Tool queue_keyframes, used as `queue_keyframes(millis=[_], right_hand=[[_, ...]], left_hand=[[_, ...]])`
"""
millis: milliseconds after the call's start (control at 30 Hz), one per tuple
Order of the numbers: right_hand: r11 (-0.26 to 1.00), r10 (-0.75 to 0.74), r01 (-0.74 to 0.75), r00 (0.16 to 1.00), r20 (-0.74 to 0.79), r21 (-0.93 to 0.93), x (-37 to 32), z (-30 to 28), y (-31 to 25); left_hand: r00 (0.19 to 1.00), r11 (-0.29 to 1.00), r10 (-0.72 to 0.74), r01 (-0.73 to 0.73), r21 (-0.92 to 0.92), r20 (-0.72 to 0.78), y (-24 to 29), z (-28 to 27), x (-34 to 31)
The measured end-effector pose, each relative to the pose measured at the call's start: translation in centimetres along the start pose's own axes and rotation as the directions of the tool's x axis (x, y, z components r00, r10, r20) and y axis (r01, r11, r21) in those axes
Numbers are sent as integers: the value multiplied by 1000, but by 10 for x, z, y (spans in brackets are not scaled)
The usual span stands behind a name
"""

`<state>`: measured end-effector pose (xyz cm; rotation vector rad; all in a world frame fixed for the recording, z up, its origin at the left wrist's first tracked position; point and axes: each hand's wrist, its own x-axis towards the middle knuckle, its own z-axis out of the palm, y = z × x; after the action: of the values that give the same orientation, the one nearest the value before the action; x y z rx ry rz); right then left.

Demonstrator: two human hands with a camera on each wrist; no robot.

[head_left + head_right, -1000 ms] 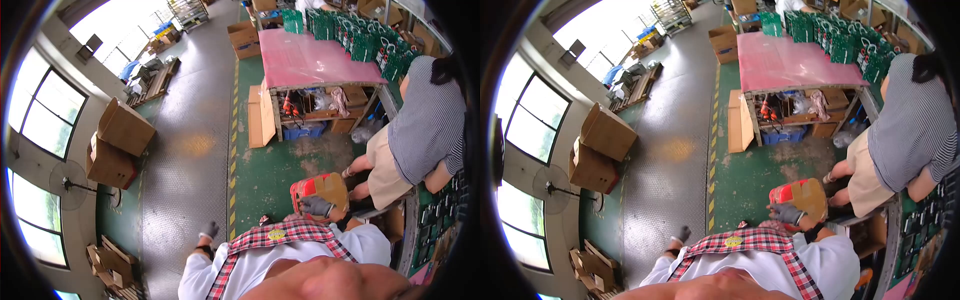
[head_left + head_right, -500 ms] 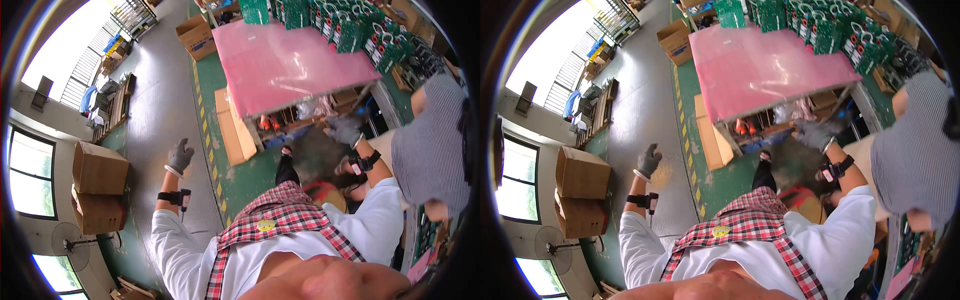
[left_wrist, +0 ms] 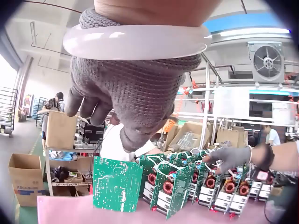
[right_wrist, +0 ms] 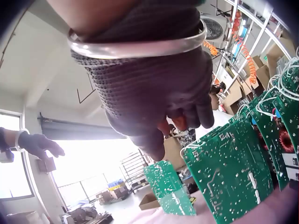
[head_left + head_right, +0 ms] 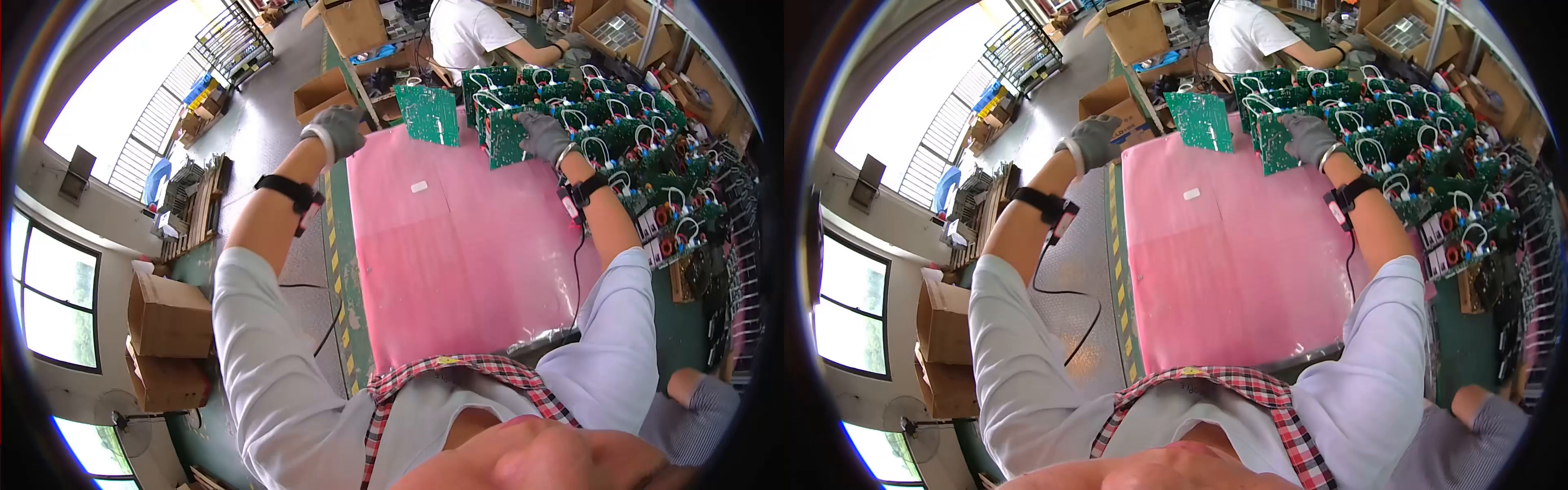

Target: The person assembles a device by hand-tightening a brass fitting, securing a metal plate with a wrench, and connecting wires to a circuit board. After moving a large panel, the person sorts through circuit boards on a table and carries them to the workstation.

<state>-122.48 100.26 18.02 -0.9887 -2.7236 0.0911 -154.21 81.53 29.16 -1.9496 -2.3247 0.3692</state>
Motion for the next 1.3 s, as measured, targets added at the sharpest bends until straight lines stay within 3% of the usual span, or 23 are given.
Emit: queue_keyframes(millis=[67,167,200,300,333,433,533,667,733,833,967,1000,1067,1133,1167,1300], right_hand=[[998,24,-22,999,39,-51,37,8,17],[967,-12,59,982,186,-248,86,47,53],[959,40,49,952,304,-280,95,43,50],[955,60,55,926,373,-291,118,57,63],[958,71,57,903,424,-282,125,61,67],[971,95,55,803,588,-232,133,47,64],[977,61,87,762,644,-196,147,57,72],[960,100,114,713,694,-255,150,59,59],[959,60,152,719,693,-241,145,54,51],[985,73,57,715,695,-162,136,38,30],[976,180,-215,666,724,-45,125,37,39],[973,187,-227,700,690,-34,121,41,48],[942,130,-303,723,679,142,112,48,59],[885,100,-382,712,695,264,105,48,65],[901,120,-368,721,683,230,105,47,63],[916,156,-352,753,640,191,100,49,58]], left_hand=[[999,999,28,-29,30,37,10,9,63],[992,993,82,-89,75,98,25,32,145],[986,978,151,-160,135,74,27,43,170],[954,956,211,-247,159,214,39,61,235],[949,954,273,-288,86,155,37,77,256],[918,970,236,-244,-15,318,38,96,294],[872,930,318,-363,57,372,37,111,313],[735,803,410,-572,168,540,36,113,307],[764,863,370,-493,108,529,38,103,278],[801,904,358,-426,38,480,34,106,242],[805,895,417,-444,-38,421,44,116,213],[802,889,428,-456,-36,417,49,116,211],[805,880,458,-471,-63,376,55,111,208],[780,895,436,-427,-129,448,63,96,213],[760,902,424,-402,-157,492,66,92,214],[779,882,456,-460,-101,431,75,95,221]])
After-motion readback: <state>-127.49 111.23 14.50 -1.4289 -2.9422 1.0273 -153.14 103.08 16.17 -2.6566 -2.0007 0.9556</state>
